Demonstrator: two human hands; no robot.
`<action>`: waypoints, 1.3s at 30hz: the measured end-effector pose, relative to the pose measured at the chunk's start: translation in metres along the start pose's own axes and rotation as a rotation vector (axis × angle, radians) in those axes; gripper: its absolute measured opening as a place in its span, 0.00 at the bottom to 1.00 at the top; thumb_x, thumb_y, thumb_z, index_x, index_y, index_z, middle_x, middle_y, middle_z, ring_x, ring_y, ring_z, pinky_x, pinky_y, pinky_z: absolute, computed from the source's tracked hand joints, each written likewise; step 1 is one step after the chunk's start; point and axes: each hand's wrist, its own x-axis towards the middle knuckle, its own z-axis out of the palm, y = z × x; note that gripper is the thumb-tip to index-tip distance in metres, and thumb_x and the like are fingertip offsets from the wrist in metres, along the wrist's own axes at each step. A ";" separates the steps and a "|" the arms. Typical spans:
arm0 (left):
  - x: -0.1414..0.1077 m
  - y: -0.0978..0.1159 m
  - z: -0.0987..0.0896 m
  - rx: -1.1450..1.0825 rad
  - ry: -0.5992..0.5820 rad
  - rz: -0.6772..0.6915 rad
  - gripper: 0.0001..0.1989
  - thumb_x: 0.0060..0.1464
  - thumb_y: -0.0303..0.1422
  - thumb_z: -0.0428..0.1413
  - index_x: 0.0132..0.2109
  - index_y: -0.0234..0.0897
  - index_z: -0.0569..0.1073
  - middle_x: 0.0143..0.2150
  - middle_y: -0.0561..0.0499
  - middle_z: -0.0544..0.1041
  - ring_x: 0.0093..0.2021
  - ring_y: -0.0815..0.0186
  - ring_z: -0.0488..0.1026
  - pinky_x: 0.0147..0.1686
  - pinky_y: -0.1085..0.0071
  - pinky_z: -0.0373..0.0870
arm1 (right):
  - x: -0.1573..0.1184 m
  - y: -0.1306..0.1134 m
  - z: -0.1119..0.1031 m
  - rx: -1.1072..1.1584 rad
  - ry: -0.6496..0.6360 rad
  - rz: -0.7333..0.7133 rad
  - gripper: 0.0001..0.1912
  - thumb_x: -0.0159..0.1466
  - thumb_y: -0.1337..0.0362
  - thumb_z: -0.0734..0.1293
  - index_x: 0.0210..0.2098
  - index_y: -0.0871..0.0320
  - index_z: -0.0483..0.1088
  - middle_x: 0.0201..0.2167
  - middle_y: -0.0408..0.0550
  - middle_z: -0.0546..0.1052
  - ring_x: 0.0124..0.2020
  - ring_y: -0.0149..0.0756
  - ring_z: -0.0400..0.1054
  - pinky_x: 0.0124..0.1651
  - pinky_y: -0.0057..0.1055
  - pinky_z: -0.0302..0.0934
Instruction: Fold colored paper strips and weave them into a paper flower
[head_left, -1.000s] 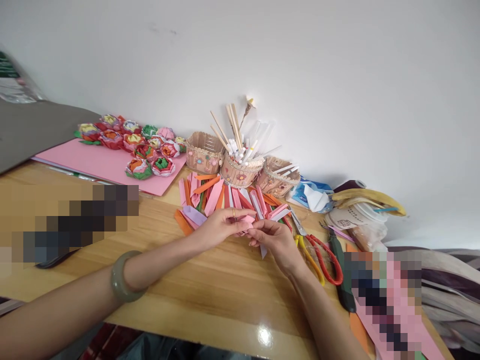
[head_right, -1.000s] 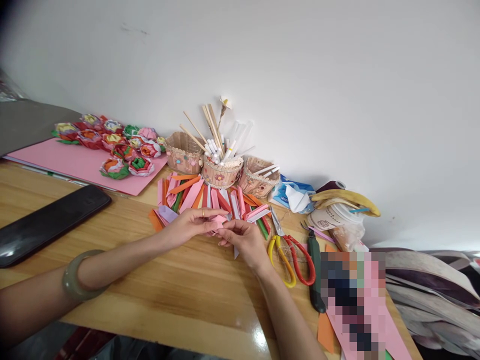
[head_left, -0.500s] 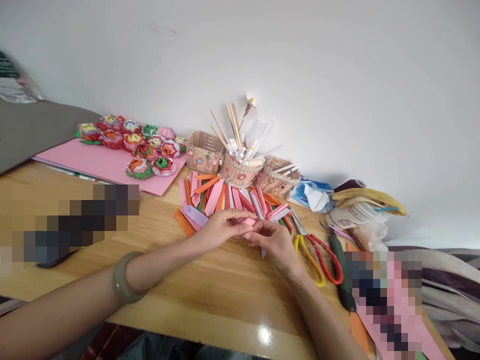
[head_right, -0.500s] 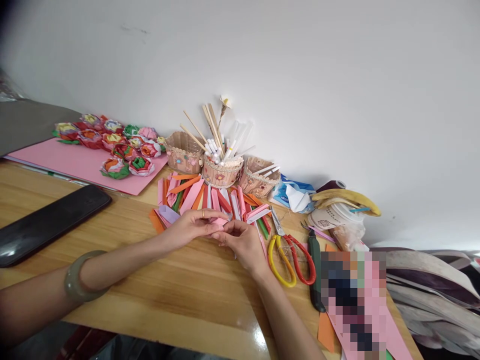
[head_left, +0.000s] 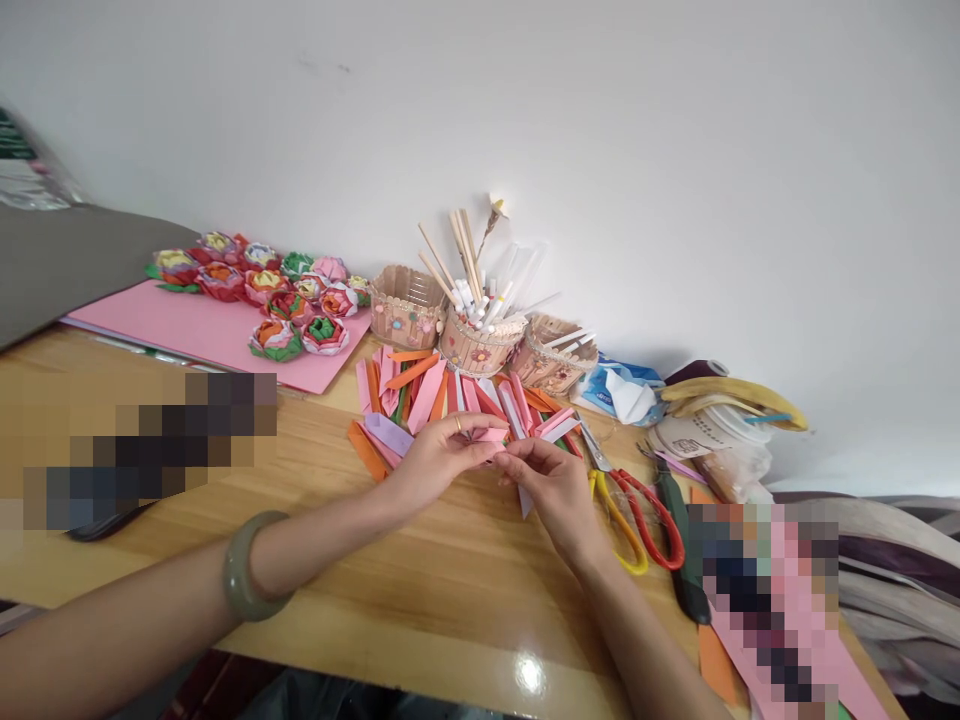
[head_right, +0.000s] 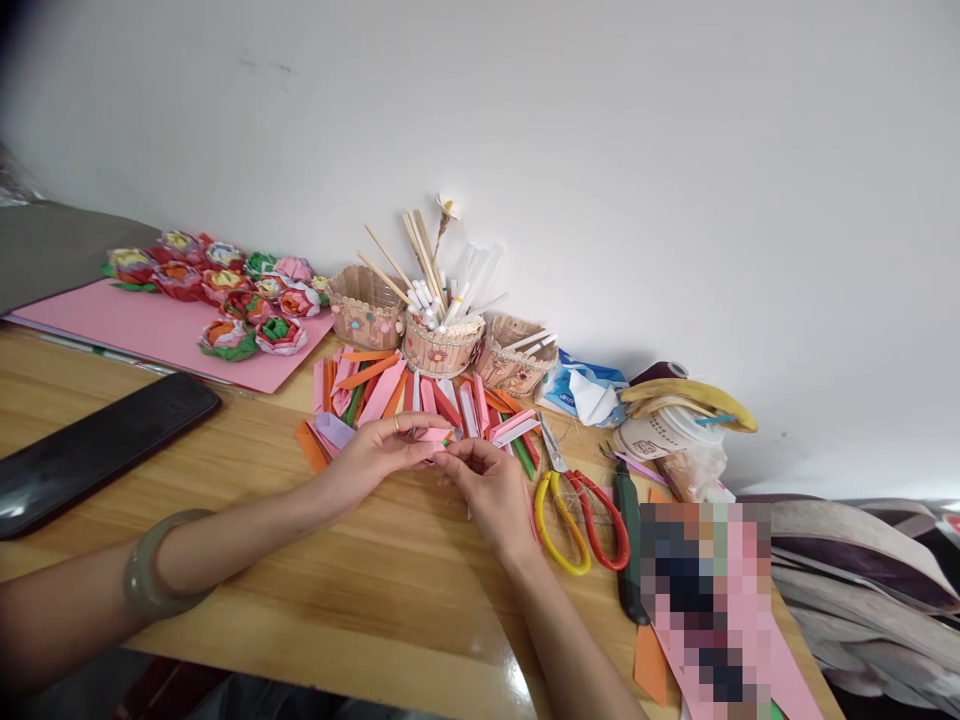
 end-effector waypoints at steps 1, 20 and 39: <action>0.000 0.000 0.000 0.012 0.018 0.016 0.13 0.44 0.33 0.59 0.39 0.36 0.75 0.41 0.49 0.75 0.42 0.64 0.70 0.42 0.67 0.68 | 0.000 0.000 0.001 -0.027 0.013 -0.009 0.14 0.52 0.55 0.69 0.28 0.61 0.73 0.20 0.44 0.72 0.22 0.30 0.64 0.25 0.25 0.57; -0.001 -0.003 -0.001 -0.022 0.139 0.150 0.13 0.46 0.34 0.58 0.41 0.35 0.74 0.47 0.47 0.73 0.47 0.62 0.69 0.46 0.66 0.67 | -0.016 0.003 0.011 -0.380 0.148 -0.366 0.15 0.59 0.64 0.63 0.45 0.52 0.72 0.31 0.48 0.78 0.27 0.36 0.70 0.33 0.32 0.63; -0.001 0.003 0.000 0.044 -0.054 0.129 0.18 0.45 0.28 0.58 0.46 0.35 0.68 0.43 0.48 0.73 0.44 0.65 0.70 0.47 0.67 0.66 | 0.002 -0.008 -0.006 0.340 0.056 0.149 0.12 0.47 0.60 0.72 0.28 0.60 0.74 0.21 0.42 0.73 0.18 0.24 0.61 0.21 0.22 0.55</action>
